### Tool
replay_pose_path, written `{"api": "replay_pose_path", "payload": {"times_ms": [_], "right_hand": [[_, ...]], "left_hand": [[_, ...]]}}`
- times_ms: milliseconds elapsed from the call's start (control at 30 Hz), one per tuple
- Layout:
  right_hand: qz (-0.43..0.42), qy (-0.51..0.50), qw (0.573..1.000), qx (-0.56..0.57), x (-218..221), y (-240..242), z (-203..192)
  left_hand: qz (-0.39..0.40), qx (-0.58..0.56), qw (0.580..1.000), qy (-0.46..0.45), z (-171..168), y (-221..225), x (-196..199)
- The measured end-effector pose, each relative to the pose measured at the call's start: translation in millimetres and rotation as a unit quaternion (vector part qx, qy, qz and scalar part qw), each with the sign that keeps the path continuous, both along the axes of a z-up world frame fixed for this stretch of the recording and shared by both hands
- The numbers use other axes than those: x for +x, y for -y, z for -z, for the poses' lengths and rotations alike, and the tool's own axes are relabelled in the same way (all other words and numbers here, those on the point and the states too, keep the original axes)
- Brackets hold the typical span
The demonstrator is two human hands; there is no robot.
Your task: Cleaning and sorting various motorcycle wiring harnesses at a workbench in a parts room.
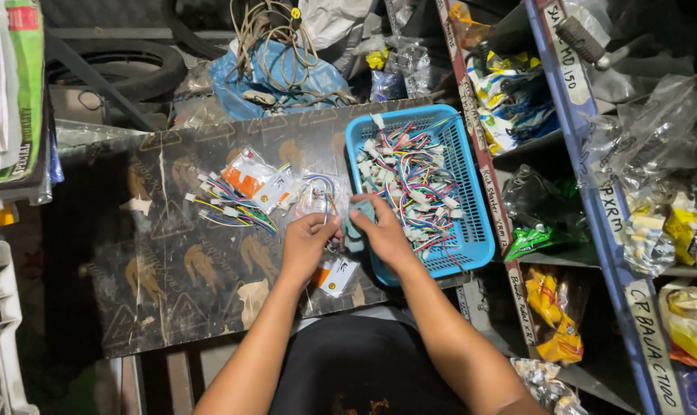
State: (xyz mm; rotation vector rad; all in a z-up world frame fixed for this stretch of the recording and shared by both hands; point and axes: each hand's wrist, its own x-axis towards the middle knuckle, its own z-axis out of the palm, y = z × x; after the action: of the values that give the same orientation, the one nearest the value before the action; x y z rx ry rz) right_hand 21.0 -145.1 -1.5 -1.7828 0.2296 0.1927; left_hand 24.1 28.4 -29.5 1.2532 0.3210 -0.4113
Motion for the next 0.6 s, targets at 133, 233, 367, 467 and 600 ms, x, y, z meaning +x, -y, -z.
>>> {"api": "replay_pose_path", "payload": {"times_ms": [133, 233, 367, 467, 600], "right_hand": [[0.091, -0.001, 0.987, 0.130, -3, -15, -16], [0.044, -0.012, 0.988, 0.149, -4, -17, -26], [0.028, -0.045, 0.989, 0.137, -6, -11, -20], [0.010, -0.048, 0.991, 0.122, -4, 0, -14], [-0.033, -0.011, 0.995, 0.095, -2, 12, -14]], "left_hand": [[0.000, -0.007, 1.000, 0.000, -2, 1, -5], [0.007, 0.008, 1.000, 0.005, -4, 0, -5], [0.019, 0.073, 0.996, 0.053, -13, 0, -2], [0.029, 0.091, 0.994, 0.061, -23, 2, -2], [0.036, 0.100, 0.993, 0.058, -14, 8, -1]]}}
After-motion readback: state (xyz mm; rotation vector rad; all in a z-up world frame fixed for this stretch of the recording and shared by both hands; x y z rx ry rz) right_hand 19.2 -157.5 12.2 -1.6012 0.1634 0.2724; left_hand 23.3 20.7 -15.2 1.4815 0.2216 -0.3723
